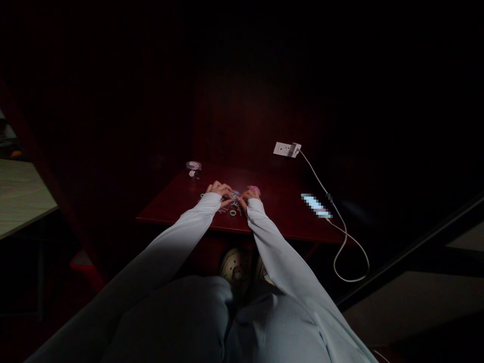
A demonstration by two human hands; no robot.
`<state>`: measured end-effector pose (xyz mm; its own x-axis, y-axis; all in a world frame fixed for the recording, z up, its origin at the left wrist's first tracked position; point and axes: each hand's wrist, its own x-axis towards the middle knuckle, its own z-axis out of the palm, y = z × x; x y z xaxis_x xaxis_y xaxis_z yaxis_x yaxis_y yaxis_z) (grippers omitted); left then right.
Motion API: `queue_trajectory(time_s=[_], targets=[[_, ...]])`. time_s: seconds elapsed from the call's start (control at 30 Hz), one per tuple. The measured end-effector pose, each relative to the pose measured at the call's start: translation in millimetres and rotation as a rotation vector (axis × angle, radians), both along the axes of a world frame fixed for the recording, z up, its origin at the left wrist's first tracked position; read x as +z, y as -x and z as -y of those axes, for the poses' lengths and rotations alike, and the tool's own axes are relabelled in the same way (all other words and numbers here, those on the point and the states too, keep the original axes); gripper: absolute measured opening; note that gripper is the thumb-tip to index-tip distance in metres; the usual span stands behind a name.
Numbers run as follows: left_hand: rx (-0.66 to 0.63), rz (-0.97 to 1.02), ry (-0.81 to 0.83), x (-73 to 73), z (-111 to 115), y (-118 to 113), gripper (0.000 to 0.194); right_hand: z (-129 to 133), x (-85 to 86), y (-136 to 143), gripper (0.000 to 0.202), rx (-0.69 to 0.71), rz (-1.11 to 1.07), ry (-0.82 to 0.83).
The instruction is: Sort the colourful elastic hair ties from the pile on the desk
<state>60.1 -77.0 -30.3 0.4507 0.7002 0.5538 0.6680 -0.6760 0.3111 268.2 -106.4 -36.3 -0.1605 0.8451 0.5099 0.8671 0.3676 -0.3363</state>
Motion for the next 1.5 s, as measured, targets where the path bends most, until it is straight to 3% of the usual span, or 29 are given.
queue_trajectory(time_s=[0.23, 0.37, 0.73, 0.9, 1.1, 1.5], targets=[[0.048, -0.021, -0.011, 3.6, 5.8, -0.8, 0.022, -0.5, 1.4, 0.8, 0.019, -0.040, -0.025, -0.022], [0.012, -0.042, -0.004, 6.5, 7.9, -0.7, 0.031, 0.1, 1.1, 1.8, 0.020, -0.007, -0.041, -0.020], [-0.032, -0.018, 0.012, 6.5, 5.2, -1.6, 0.005, 5.5, 0.4, 3.0, 0.029, 0.059, -0.039, -0.012], [-0.038, 0.001, 0.028, 7.3, 5.3, 0.2, 0.008, 3.6, -1.7, 3.1, 0.036, 0.032, -0.054, -0.038], [-0.063, 0.028, -0.025, 1.3, -0.5, 2.6, 0.017, -4.9, -11.7, -1.1, 0.034, 0.085, -0.134, -0.208], [-0.090, 0.042, -0.046, -3.3, -4.8, 2.9, 0.023, -4.2, -10.9, -2.8, 0.046, 0.147, -0.084, -0.173]])
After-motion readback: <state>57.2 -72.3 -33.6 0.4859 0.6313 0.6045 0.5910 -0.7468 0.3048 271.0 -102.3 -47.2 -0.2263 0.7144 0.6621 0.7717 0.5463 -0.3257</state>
